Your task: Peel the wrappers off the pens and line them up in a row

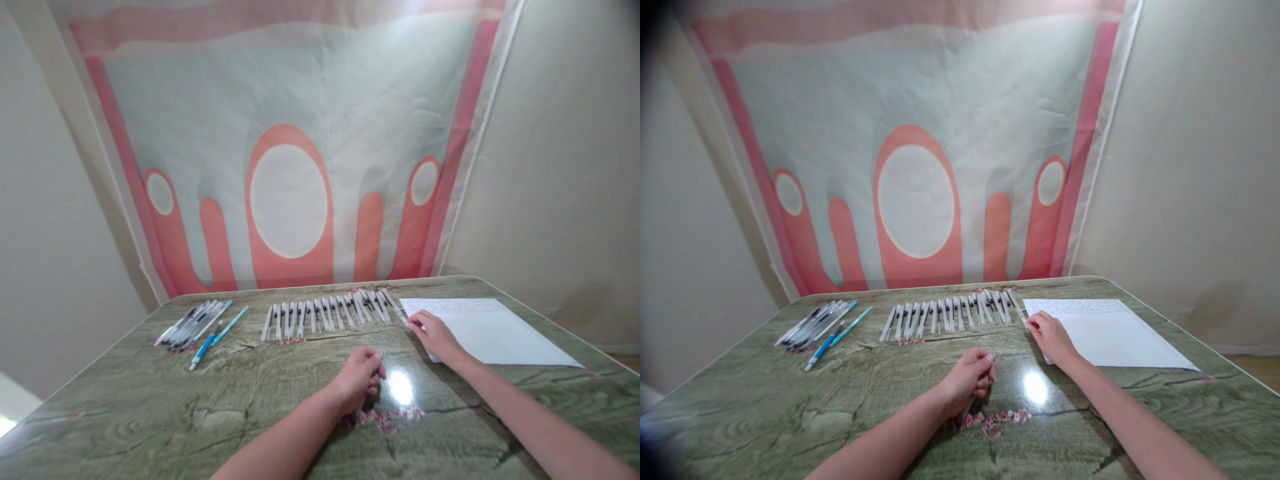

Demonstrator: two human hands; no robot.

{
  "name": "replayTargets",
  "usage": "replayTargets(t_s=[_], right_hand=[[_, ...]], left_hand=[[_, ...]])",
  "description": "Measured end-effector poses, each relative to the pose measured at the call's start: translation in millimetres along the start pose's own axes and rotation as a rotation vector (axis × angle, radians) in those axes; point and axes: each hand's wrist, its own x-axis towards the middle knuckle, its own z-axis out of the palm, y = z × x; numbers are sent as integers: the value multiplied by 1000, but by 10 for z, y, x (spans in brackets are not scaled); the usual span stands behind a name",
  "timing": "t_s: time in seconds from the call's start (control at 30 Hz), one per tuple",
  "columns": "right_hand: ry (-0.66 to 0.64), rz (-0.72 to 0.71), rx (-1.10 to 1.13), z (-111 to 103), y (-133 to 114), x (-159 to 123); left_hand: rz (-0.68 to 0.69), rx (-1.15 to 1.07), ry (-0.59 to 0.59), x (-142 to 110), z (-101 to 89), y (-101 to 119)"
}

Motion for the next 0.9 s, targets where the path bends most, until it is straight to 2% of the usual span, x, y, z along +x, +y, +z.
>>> replayTargets(t_s=[0.63, 0.77, 0.9], right_hand=[[24, -45, -90, 67, 79, -18], [83, -37, -56, 36, 27, -4], [115, -27, 49, -55, -235, -15]], left_hand=[[-7, -29, -3, 14, -20, -32], [9, -144, -4, 24, -41, -29], [100, -392, 56, 78, -93, 3]])
